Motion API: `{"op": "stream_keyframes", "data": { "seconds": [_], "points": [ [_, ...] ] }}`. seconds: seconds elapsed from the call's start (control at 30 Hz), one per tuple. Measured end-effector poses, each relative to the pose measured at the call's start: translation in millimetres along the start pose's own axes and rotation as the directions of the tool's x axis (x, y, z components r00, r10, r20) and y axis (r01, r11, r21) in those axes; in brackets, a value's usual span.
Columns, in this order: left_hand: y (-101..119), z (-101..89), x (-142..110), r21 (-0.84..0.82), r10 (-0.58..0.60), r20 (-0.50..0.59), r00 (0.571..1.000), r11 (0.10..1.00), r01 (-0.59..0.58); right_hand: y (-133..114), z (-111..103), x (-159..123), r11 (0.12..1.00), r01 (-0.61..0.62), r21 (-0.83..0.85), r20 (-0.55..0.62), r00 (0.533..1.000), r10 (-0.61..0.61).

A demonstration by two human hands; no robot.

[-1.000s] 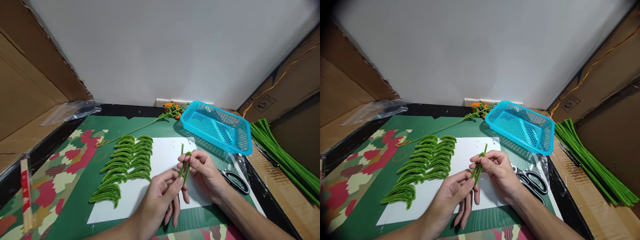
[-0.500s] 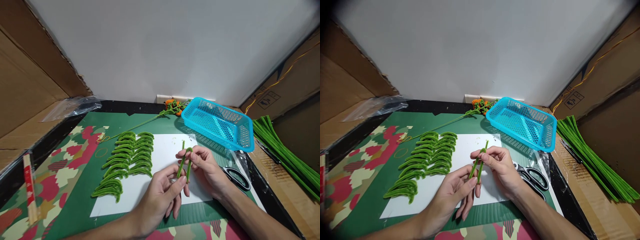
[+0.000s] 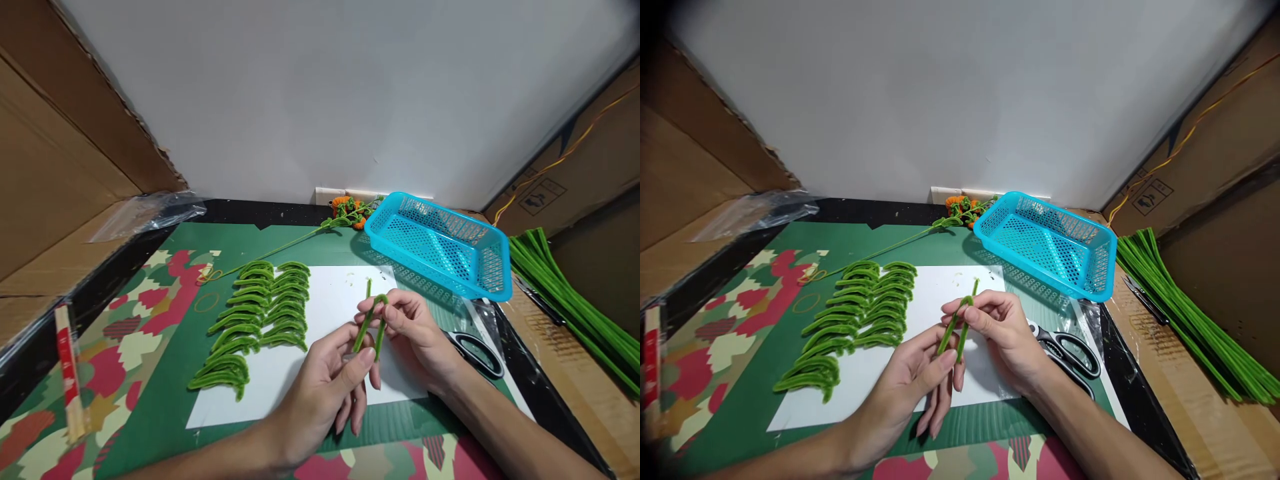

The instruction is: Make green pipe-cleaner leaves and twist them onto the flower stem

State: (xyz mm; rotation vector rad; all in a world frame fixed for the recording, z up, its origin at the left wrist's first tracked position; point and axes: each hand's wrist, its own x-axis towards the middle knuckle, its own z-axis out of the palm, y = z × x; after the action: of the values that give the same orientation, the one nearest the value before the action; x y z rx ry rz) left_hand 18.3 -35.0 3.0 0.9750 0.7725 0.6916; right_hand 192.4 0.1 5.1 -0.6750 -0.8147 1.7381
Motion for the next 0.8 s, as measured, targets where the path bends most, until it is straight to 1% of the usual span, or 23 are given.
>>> {"op": "stream_keyframes", "data": {
  "seconds": [0.13, 0.23, 0.37, 0.47, 0.53, 0.6, 0.67, 0.73, 0.8],
  "points": [
    [-0.1, -0.8, 0.0, 0.003, 0.014, 0.008, 1.0, 1.0, -0.014, -0.8, -2.1, 0.7, 1.0, 0.028, -0.012, 0.003, 1.0, -0.028],
    [-2.4, -1.2, 0.1, 0.017, 0.033, 0.019, 0.999, 0.999, -0.033, -2.3, -3.4, 1.1, 0.996, 0.084, -0.034, 0.01, 0.996, -0.084],
    [-5.7, -1.3, -1.5, 0.053, 0.091, -0.045, 0.995, 0.995, -0.089, -2.1, -4.6, 1.0, 0.989, 0.131, -0.071, 0.02, 0.991, -0.13],
    [-6.9, -2.4, -3.5, 0.068, 0.111, -0.079, 0.991, 0.992, -0.106, -1.8, -5.0, 1.1, 0.964, 0.201, -0.173, -0.01, 0.979, -0.205],
    [-7.4, -3.4, -4.6, 0.064, 0.097, -0.046, 0.994, 0.994, -0.094, -2.6, -4.1, 1.3, 0.933, 0.24, -0.267, -0.035, 0.965, -0.259],
    [-7.6, -3.7, -5.5, 0.034, 0.126, -0.012, 0.992, 0.992, -0.126, -3.9, -1.9, 1.0, 0.906, 0.254, -0.338, -0.056, 0.956, -0.288],
    [-7.2, -2.6, -6.2, 0.002, 0.203, -0.032, 0.979, 0.979, -0.203, -4.9, 0.7, 0.1, 0.889, 0.249, -0.383, -0.053, 0.956, -0.29],
    [-6.2, -0.4, -6.4, -0.004, 0.263, -0.095, 0.96, 0.964, -0.265, -4.9, 2.7, -1.4, 0.89, 0.221, -0.4, -0.032, 0.967, -0.254],
    [-5.2, 1.7, -5.8, 0.018, 0.265, -0.167, 0.95, 0.964, -0.265, -4.2, 3.3, -3.0, 0.896, 0.181, -0.406, 0.002, 0.98, -0.197]
  ]
}}
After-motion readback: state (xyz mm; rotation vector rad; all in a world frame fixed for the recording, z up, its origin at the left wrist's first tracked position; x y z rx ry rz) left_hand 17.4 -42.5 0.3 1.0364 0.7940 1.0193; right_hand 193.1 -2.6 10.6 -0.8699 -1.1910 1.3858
